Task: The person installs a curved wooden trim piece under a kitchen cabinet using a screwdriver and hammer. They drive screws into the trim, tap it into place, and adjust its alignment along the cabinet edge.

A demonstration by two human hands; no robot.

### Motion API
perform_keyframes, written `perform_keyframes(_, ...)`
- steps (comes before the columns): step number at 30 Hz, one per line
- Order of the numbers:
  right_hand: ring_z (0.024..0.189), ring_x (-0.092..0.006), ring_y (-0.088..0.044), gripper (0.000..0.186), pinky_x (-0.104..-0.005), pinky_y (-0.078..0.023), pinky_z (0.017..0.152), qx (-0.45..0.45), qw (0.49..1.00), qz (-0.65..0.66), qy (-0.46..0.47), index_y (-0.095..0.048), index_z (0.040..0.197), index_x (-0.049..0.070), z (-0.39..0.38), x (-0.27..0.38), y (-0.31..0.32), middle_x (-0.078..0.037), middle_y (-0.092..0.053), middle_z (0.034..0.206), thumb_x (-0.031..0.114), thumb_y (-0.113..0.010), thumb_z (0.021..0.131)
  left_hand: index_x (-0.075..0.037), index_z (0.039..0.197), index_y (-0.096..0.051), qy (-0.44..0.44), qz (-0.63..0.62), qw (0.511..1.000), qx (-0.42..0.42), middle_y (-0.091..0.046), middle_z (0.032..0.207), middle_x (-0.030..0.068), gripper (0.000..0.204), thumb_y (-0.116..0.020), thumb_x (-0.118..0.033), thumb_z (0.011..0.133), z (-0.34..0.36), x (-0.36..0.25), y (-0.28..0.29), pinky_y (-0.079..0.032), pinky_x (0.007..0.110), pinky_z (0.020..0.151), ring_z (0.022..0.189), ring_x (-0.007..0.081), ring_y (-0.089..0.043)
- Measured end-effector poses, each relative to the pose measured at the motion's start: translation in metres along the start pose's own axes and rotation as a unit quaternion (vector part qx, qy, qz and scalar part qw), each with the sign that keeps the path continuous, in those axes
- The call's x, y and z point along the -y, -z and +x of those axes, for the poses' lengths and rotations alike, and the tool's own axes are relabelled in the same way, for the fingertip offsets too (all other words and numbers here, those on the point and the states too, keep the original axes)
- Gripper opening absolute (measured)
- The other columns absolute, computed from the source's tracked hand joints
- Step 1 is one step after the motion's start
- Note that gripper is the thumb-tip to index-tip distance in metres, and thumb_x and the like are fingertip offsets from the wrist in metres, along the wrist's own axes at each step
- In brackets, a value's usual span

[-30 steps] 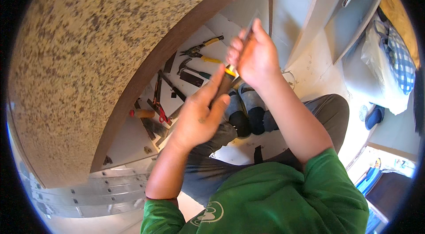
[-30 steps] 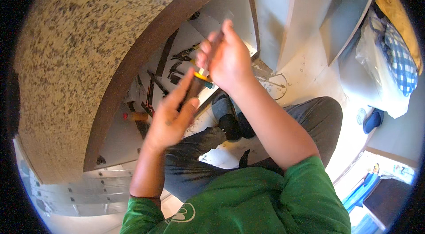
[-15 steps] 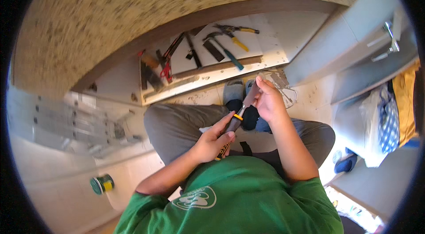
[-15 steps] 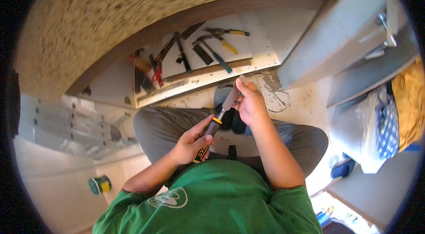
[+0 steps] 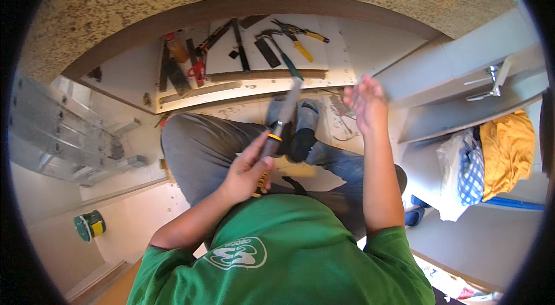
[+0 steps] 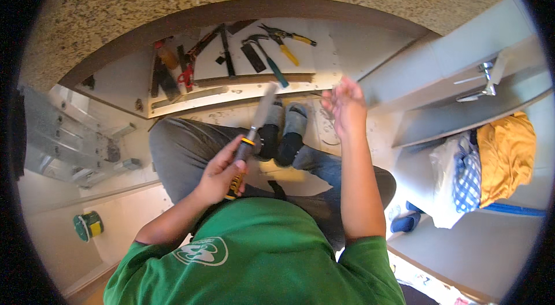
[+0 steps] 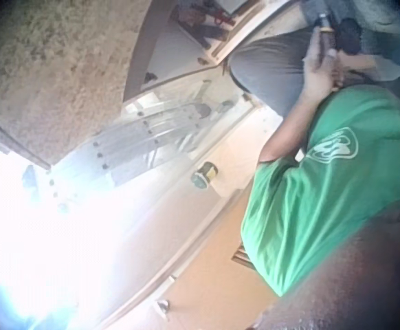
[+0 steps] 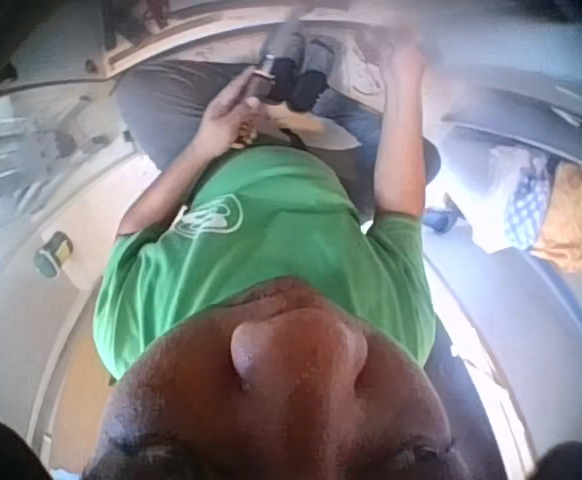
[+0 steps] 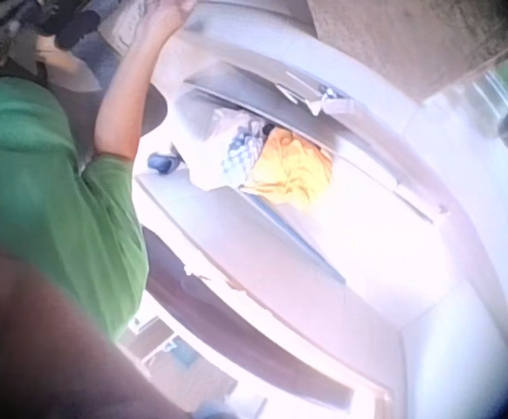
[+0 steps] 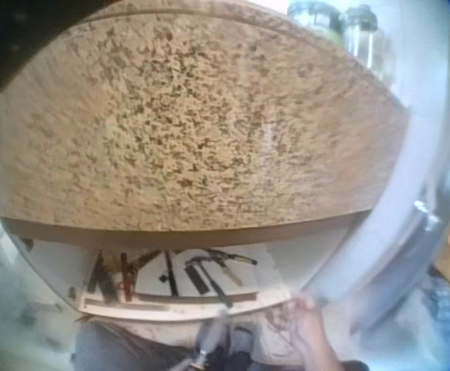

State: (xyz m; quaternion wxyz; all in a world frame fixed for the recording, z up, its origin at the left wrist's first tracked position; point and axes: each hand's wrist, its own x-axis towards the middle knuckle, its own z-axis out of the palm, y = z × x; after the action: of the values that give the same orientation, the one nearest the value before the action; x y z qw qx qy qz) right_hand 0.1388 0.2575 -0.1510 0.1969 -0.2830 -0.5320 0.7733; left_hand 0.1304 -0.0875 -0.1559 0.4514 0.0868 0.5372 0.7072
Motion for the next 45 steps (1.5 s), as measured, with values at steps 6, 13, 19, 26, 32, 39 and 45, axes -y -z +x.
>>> perform_keyframes(6, 0.137, -0.0371, -0.04, 0.094, -0.0427, -0.043, 0.106, -0.07, 0.94, -0.256, 0.215, 0.002, 0.156, 0.001, 0.038, 0.08, -0.06, -0.026, -0.015, 0.16, 0.016, -0.064, 0.092, -0.012, 0.158, -0.015, -0.007, -0.034, 0.997, -0.062, -0.056, 0.091, 0.0064, 0.065, -0.048, -0.012, 0.102, 0.009, 0.007, 0.015, -0.05, 0.028, 0.049, 0.058, 0.015, -0.058)
perform_keyframes(13, 0.147, -0.0456, -0.017, 0.106, -0.0382, -0.022, 0.12, -0.128, 0.853, -0.419, 0.284, 0.007, 0.147, -0.019, 0.055, 0.055, -0.108, -0.04, -0.005, 0.156, 0.025, -0.069, 0.088, -0.011, 0.158, -0.015, -0.021, -0.048, 0.997, -0.058, -0.056, 0.092, 0.0068, 0.065, -0.049, -0.012, 0.102, 0.006, 0.011, 0.019, -0.05, 0.028, 0.049, 0.057, 0.0155, -0.057)
perform_keyframes(19, 0.144, -0.0433, -0.03, 0.105, -0.038, -0.028, 0.118, -0.107, 0.855, -0.445, 0.245, 0.008, 0.147, -0.018, 0.035, 0.057, -0.133, -0.04, -0.01, 0.155, 0.029, -0.067, 0.09, -0.01, 0.158, -0.016, -0.019, -0.03, 0.998, -0.058, -0.055, 0.092, 0.0067, 0.065, -0.049, -0.012, 0.102, 0.008, 0.011, 0.023, -0.049, 0.028, 0.048, 0.056, 0.0152, -0.057)
perform_keyframes(26, 0.115, -0.0323, -0.062, 0.099, -0.0365, -0.051, 0.095, -0.018, 0.851, -0.468, 0.238, 0.003, 0.152, -0.01, 0.004, 0.056, -0.132, -0.036, -0.036, 0.147, 0.028, -0.064, 0.091, -0.012, 0.158, -0.015, -0.02, -0.031, 0.998, -0.045, -0.055, 0.092, 0.0071, 0.066, -0.05, -0.013, 0.102, 0.013, 0.008, 0.02, -0.049, 0.028, 0.048, 0.056, 0.0149, -0.056)
perform_keyframes(32, 0.109, -0.0275, -0.066, 0.086, -0.0339, -0.052, 0.091, 0.053, 0.919, -0.363, 0.149, -0.002, 0.156, -0.002, -0.004, 0.062, -0.113, -0.028, -0.053, 0.138, 0.017, -0.06, 0.096, -0.012, 0.158, -0.014, -0.011, -0.029, 0.998, -0.05, -0.054, 0.093, 0.0071, 0.066, -0.051, -0.015, 0.103, 0.011, 0.011, 0.021, -0.049, 0.028, 0.048, 0.056, 0.0149, -0.056)
perform_keyframes(39, 0.104, -0.0283, -0.067, 0.098, -0.0322, -0.054, 0.086, 0.038, 0.954, -0.244, 0.168, 0.015, 0.154, 0.002, 0.003, 0.062, -0.119, -0.032, -0.048, 0.142, 0.018, -0.061, 0.096, -0.012, 0.158, -0.015, -0.004, -0.034, 0.998, -0.046, -0.055, 0.093, 0.0072, 0.066, -0.051, -0.015, 0.103, 0.012, 0.015, 0.021, -0.05, 0.028, 0.049, 0.056, 0.0144, -0.056)
perform_keyframes(45, 0.102, -0.03, -0.069, 0.104, -0.0341, -0.053, 0.089, 0.057, 0.913, -0.353, 0.197, 0.018, 0.152, -0.001, 0.005, 0.051, -0.133, -0.03, -0.052, 0.139, 0.029, -0.063, 0.094, -0.014, 0.158, -0.016, 0.006, -0.032, 0.998, -0.05, -0.055, 0.093, 0.0069, 0.066, -0.052, -0.016, 0.103, 0.014, 0.019, 0.02, -0.049, 0.028, 0.048, 0.055, 0.0143, -0.056)
